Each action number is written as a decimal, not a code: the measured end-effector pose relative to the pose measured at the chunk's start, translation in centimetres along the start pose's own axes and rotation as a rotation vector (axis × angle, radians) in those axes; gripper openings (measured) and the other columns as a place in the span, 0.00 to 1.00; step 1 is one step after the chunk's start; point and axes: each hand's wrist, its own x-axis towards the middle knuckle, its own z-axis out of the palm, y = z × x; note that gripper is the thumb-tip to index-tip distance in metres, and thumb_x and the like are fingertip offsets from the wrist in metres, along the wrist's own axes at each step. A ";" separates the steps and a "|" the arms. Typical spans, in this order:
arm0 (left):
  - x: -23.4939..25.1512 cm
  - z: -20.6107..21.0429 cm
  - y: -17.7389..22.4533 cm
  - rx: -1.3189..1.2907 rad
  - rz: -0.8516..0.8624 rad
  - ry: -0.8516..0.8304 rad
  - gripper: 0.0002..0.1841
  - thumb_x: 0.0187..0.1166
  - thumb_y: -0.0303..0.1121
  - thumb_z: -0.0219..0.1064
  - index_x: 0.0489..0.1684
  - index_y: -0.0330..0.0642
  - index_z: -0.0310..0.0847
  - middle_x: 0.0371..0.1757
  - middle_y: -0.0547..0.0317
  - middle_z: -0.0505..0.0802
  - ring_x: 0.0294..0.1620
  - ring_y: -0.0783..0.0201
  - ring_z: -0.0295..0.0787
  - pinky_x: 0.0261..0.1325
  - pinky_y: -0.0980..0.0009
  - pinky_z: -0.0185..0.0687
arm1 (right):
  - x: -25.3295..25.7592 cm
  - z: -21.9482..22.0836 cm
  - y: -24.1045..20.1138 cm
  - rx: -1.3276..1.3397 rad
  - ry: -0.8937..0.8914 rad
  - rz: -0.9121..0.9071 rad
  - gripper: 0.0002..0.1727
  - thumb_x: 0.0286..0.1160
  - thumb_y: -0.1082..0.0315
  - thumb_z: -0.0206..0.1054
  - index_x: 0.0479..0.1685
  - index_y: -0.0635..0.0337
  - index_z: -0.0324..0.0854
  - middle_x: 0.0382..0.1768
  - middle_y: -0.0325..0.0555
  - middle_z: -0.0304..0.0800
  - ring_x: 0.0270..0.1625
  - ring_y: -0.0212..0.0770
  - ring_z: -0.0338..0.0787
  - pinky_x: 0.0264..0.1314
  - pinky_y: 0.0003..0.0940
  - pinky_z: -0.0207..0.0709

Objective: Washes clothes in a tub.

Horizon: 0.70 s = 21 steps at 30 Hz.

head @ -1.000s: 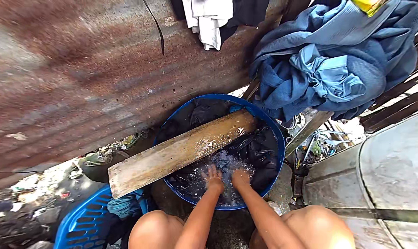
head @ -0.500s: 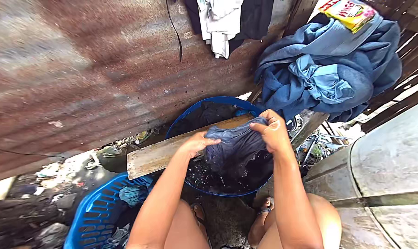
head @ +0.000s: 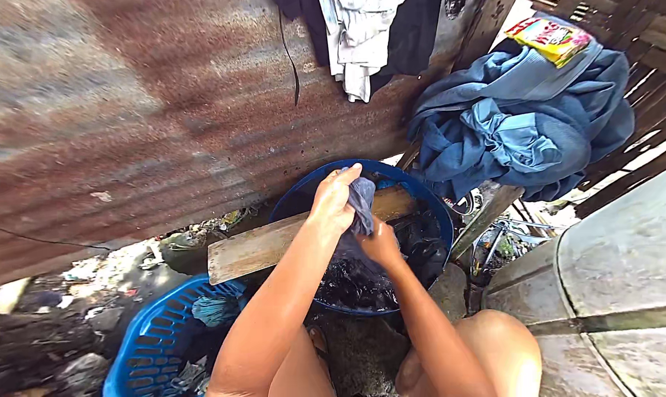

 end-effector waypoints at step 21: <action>3.6 -8.9 -22.0 1.829 -0.453 -0.459 0.58 0.73 0.57 0.72 0.98 0.62 0.25 0.94 0.27 0.36 0.94 0.24 0.22 0.81 0.17 0.25 | 4.0 5.5 15.5 -0.215 -0.579 0.572 0.28 0.93 0.59 0.54 0.81 0.73 0.68 0.78 0.72 0.74 0.83 0.63 0.74 0.85 0.60 0.63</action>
